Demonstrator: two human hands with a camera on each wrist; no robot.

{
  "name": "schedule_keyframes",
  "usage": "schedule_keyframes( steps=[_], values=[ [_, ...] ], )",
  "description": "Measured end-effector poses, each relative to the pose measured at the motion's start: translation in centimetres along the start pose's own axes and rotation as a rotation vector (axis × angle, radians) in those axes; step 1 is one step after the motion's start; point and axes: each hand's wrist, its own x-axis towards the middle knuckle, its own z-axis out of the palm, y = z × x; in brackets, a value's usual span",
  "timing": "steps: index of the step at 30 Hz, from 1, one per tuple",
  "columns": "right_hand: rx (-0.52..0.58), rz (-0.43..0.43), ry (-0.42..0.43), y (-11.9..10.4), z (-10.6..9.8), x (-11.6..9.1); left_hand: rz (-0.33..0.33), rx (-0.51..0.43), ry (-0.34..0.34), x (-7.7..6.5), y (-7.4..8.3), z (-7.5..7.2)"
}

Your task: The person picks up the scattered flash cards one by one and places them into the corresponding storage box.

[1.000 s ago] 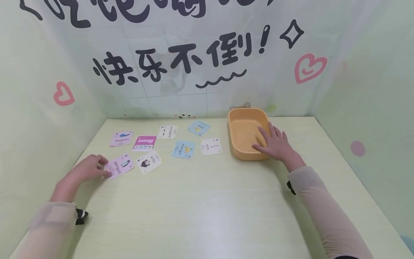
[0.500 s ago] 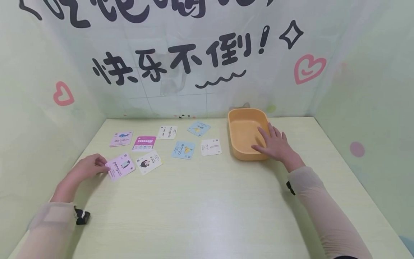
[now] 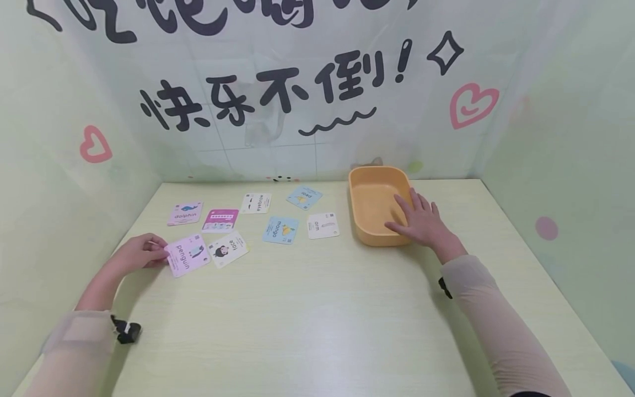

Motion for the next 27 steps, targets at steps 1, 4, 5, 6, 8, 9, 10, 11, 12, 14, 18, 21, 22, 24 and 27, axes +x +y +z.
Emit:
schedule_keyframes(
  steps=[1,4,5,6,8,9,10,11,12,14,18,21,22,24,27],
  values=[
    [0.002,-0.001,0.003,0.0,0.0,0.0,-0.004,-0.011,-0.002,0.0,0.1,0.0],
    [0.003,-0.003,0.009,0.1,0.1,0.1,-0.014,-0.046,-0.012,0.0,0.4,0.0],
    [0.001,-0.004,0.009,0.1,0.1,0.1,-0.018,-0.058,-0.014,0.0,0.5,0.0],
    [0.000,-0.004,0.009,0.1,0.1,0.1,-0.019,-0.069,-0.016,0.0,0.5,0.0],
    [-0.003,-0.002,0.005,0.1,0.1,0.1,-0.015,-0.087,-0.017,0.1,0.6,0.0],
    [-0.004,0.001,0.001,0.1,0.1,0.1,-0.013,-0.092,-0.017,0.1,0.7,0.0],
    [-0.004,0.001,-0.001,0.1,0.1,0.1,-0.014,-0.103,-0.015,0.2,0.7,0.0],
    [-0.003,0.001,-0.002,0.1,0.1,0.1,-0.013,-0.107,-0.016,0.2,0.7,0.0],
    [-0.001,0.000,-0.002,0.1,0.1,0.1,-0.009,-0.111,-0.018,0.2,0.8,0.0],
    [-0.001,0.000,-0.001,0.1,0.1,0.1,-0.007,-0.117,-0.020,0.2,1.0,0.0],
    [-0.004,-0.005,0.006,-0.1,0.0,0.1,-0.010,-0.116,-0.021,0.2,1.4,0.1],
    [-0.013,-0.004,0.001,-0.1,0.0,0.1,-0.017,-0.114,-0.017,0.3,1.7,0.2],
    [-0.014,-0.003,-0.001,-0.2,0.0,0.1,-0.015,-0.114,-0.018,0.3,1.8,0.3],
    [-0.017,-0.001,-0.004,-0.2,0.0,0.1,-0.017,-0.116,-0.018,0.4,2.0,0.4],
    [-0.018,0.001,-0.006,-0.2,-0.1,0.1,-0.014,-0.116,-0.019,0.5,2.3,0.5]
  ],
)
